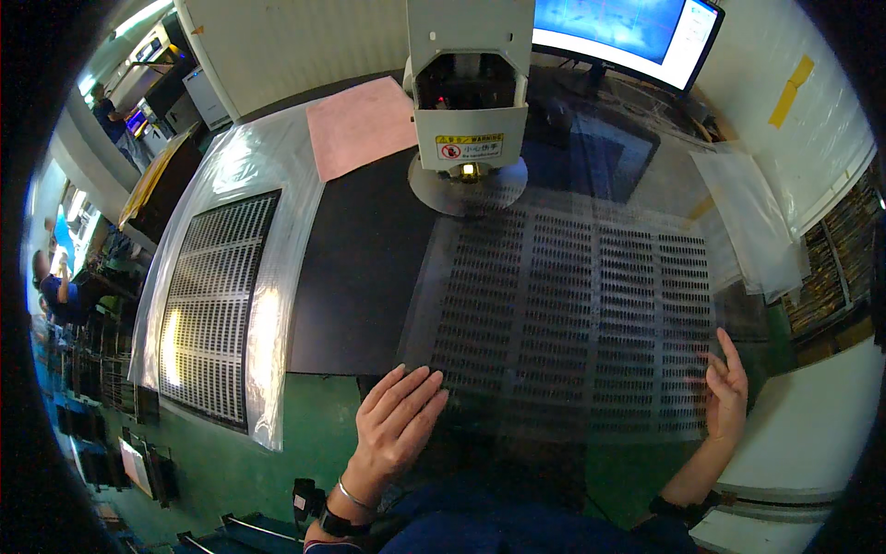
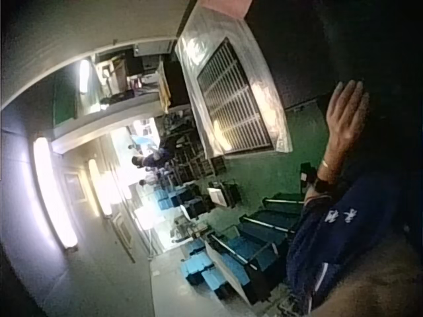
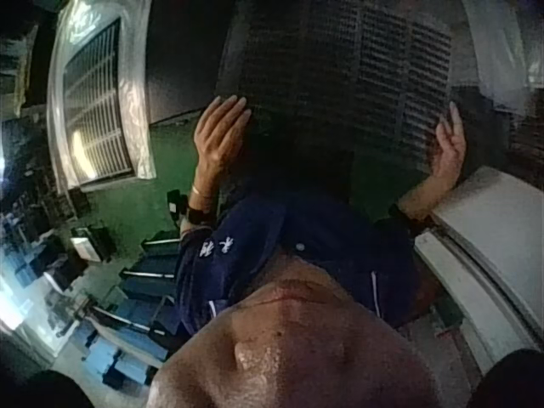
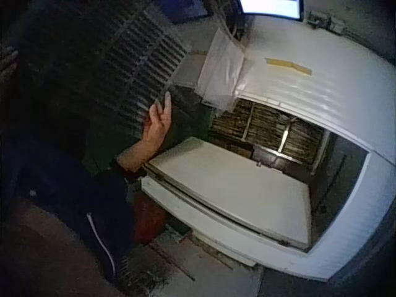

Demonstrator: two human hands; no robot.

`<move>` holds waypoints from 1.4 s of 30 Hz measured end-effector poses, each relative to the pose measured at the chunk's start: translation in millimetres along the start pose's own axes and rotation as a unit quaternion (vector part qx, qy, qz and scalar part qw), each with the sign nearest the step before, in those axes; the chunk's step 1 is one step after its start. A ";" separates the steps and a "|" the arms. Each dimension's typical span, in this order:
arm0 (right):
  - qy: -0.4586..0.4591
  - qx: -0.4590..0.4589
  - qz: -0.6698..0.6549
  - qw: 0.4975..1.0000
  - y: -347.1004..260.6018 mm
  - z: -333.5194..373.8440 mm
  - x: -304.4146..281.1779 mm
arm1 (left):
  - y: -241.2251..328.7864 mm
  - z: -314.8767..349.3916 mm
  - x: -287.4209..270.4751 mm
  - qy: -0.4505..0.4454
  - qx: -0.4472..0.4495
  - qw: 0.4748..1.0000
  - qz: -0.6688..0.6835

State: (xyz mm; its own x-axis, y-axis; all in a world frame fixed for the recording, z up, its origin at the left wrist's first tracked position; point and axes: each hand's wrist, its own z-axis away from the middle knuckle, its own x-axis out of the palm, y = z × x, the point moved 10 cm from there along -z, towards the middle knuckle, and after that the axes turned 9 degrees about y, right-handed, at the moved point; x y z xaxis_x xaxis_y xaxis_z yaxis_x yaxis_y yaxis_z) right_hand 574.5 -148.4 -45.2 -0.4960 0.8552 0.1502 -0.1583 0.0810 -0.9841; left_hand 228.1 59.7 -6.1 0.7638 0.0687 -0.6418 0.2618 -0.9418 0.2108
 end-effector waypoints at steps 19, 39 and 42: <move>0.006 -0.015 0.021 1.000 -4.2 -2.4 3.0 | -5.7 -7.3 2.1 0.027 0.002 1.000 -0.007; 0.007 -0.019 0.018 1.000 -7.8 -4.7 8.2 | -11.1 -11.8 2.0 0.034 -0.008 0.999 0.009; 0.010 -0.018 0.016 1.000 -8.6 -4.6 7.6 | -12.7 -10.2 3.7 0.028 -0.010 0.999 0.017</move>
State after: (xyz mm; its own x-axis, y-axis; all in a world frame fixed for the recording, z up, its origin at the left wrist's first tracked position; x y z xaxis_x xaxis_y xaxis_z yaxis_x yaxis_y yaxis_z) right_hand 576.0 -140.2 -36.0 -0.4833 0.8676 0.1172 -0.1112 0.0720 -0.9912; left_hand 233.6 75.2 -3.6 0.8042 0.0553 -0.5917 0.2457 -0.9375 0.2463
